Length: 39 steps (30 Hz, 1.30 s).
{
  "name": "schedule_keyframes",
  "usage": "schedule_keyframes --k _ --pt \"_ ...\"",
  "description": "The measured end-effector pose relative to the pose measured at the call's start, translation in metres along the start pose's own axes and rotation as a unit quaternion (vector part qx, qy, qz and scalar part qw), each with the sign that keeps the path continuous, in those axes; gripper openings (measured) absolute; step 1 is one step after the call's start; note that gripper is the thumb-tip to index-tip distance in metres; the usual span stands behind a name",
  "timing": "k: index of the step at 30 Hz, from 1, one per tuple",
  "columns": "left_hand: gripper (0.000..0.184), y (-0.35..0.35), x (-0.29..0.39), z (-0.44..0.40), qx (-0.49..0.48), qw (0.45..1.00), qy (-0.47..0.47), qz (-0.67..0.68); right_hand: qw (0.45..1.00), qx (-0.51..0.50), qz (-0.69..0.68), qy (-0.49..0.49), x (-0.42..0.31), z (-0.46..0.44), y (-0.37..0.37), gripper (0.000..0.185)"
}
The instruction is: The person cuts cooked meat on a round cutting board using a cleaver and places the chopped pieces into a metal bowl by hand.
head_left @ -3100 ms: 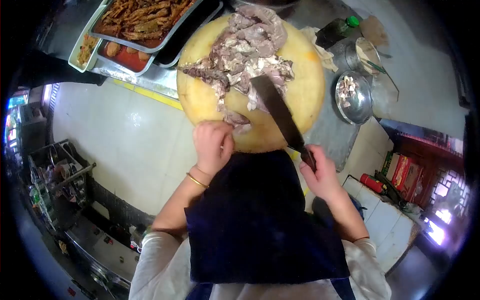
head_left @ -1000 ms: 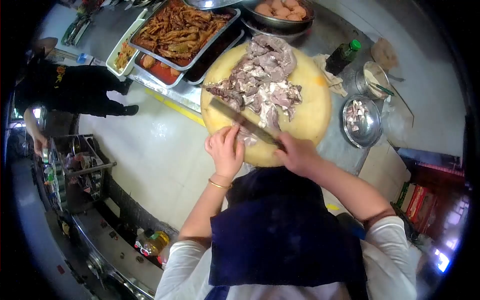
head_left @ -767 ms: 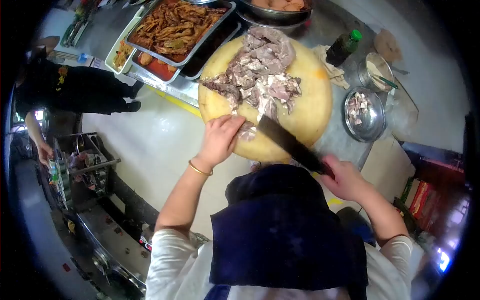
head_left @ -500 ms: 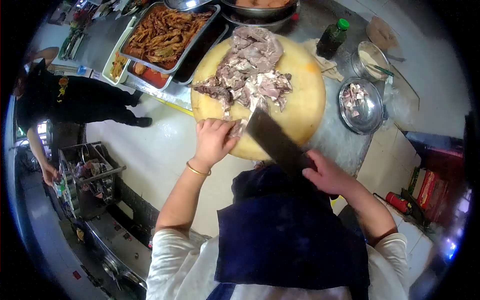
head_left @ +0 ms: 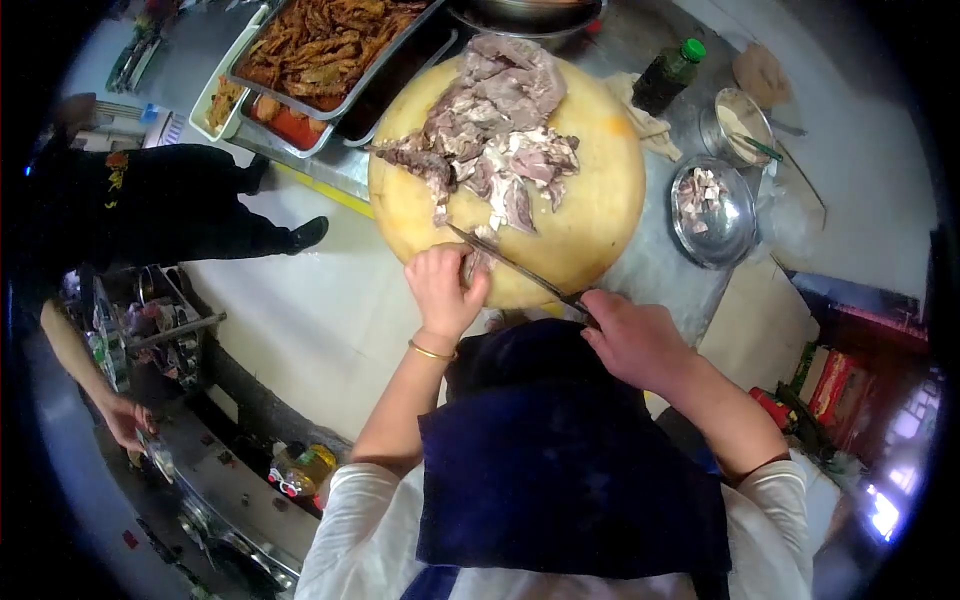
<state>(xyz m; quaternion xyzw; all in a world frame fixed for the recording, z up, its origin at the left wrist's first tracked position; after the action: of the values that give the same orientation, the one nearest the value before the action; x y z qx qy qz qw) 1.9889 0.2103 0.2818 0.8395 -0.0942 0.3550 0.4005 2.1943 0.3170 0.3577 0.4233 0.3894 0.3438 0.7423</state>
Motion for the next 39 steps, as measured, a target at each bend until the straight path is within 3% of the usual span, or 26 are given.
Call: schedule_keyframes --k 5,11,14,17,20,26,29,39 --pt "0.022 -0.002 -0.001 0.001 0.018 1.000 0.003 -0.002 0.995 -0.079 0.056 -0.002 0.001 -0.012 -0.006 0.030" --pt "0.021 -0.002 0.000 0.003 0.029 0.999 -0.019 0.008 0.999 -0.026 0.008 0.020 -0.019 -0.073 -0.018 0.032" --pt "0.020 0.002 0.002 0.009 0.041 0.999 -0.017 0.018 0.997 -0.075 -0.027 -0.015 -0.005 -0.075 -0.025 0.032" --pt "0.020 -0.001 -0.006 0.017 0.048 0.998 -0.005 0.030 0.999 -0.009 0.038 0.005 -0.006 -0.036 -0.009 0.032" --pt "0.021 -0.002 -0.007 0.022 0.050 0.998 -0.011 0.021 0.994 -0.090 0.057 0.005 -0.010 -0.015 -0.005 0.031" --pt "0.017 0.003 -0.002 0.017 0.048 0.999 -0.016 0.018 0.994 -0.098 0.048 0.007 -0.025 -0.037 0.001 0.028" --pt "0.019 -0.001 -0.012 0.017 0.034 0.999 0.002 0.006 1.000 -0.021 0.016 0.014 -0.026 -0.052 -0.010 0.027" --pt "0.022 0.000 -0.008 0.012 0.060 0.997 0.041 -0.002 0.998 -0.059 -0.010 0.000 -0.018 -0.046 -0.003 0.022"
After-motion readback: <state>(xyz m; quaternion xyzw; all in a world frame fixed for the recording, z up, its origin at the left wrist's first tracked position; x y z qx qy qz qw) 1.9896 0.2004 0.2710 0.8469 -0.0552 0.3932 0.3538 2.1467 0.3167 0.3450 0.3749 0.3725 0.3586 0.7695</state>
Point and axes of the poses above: each hand's wrist, its own z-axis away from the middle knuckle, its own y-axis out of the back of the hand, x = y × z, the point moved 8 cm from there along -z, towards the middle knuckle, and after that the axes turned 15 degrees about z, right-handed, at the moved point
